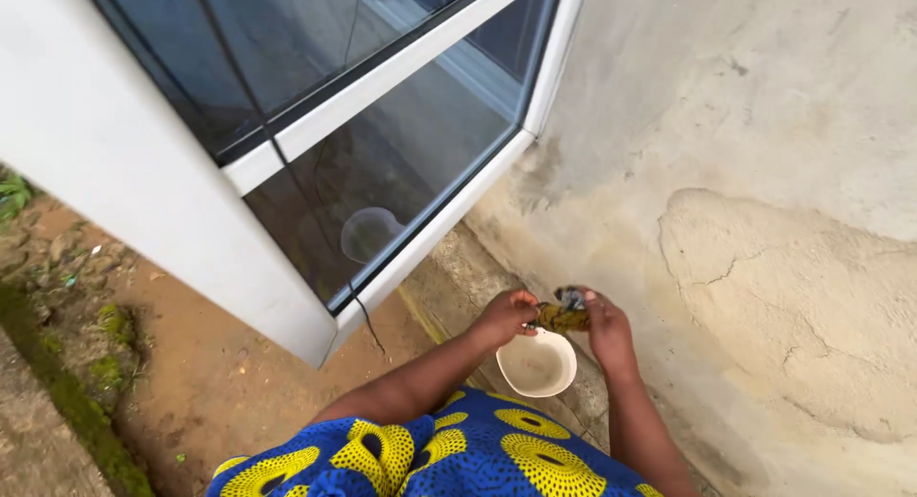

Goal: Cleaning a window frame and glass panes using a damp cloth and water.

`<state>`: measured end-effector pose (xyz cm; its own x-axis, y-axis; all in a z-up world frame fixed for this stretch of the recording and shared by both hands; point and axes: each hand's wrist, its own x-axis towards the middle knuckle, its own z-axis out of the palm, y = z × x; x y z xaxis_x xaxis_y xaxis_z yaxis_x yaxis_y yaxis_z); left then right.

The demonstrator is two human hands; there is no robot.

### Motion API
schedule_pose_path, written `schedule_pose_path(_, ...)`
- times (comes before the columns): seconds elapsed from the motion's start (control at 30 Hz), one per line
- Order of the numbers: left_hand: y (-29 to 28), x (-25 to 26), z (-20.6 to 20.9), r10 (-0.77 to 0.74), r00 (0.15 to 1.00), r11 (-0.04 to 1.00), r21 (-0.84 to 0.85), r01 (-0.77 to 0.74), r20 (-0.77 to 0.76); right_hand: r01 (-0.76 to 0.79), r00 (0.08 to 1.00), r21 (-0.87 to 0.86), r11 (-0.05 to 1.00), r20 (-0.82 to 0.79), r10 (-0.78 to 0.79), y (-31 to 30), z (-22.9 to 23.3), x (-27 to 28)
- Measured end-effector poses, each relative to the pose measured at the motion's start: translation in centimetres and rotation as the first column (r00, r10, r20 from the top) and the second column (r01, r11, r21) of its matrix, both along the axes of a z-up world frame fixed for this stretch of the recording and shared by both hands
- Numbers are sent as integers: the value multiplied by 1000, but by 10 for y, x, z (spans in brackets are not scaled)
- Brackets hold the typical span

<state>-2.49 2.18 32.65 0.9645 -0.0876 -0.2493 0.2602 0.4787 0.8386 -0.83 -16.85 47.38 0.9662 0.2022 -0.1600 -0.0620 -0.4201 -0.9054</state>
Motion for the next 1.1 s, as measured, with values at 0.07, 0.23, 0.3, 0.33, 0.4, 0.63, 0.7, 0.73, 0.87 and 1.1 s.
schedule_pose_path(0.07,5,-8,30,40,999,998,-45,-38,34,15,998,275,961,-55,0,4,1,5)
schedule_pose_path(0.23,29,-24,108,188,946,976,-161,-148,264,105,968,785,611,-222,120,38,25,10)
schedule_pose_path(0.3,40,-27,115,239,876,971,-100,-218,419,59,972,858,511,-166,167,62,54,5)
schedule_pose_path(0.33,47,-40,137,251,875,968,-98,-232,414,56,968,858,511,-171,181,69,61,1)
schedule_pose_path(0.4,65,-64,184,263,835,860,274,-430,483,3,957,904,428,-127,262,85,77,-4)
schedule_pose_path(0.63,105,-138,311,266,731,431,600,-674,629,-77,918,940,332,-63,392,145,96,2)
schedule_pose_path(0.7,113,-154,335,152,602,162,581,-798,784,-71,919,941,330,-66,388,162,112,1)
schedule_pose_path(0.73,118,-162,340,155,600,154,581,-799,785,-75,916,942,326,-65,396,172,126,-1)
schedule_pose_path(0.87,130,-196,359,11,573,144,566,-812,820,-161,949,952,261,77,306,200,175,-6)
schedule_pose_path(1.1,157,-214,385,23,340,-9,340,-940,940,-506,862,851,140,504,48,255,241,3)
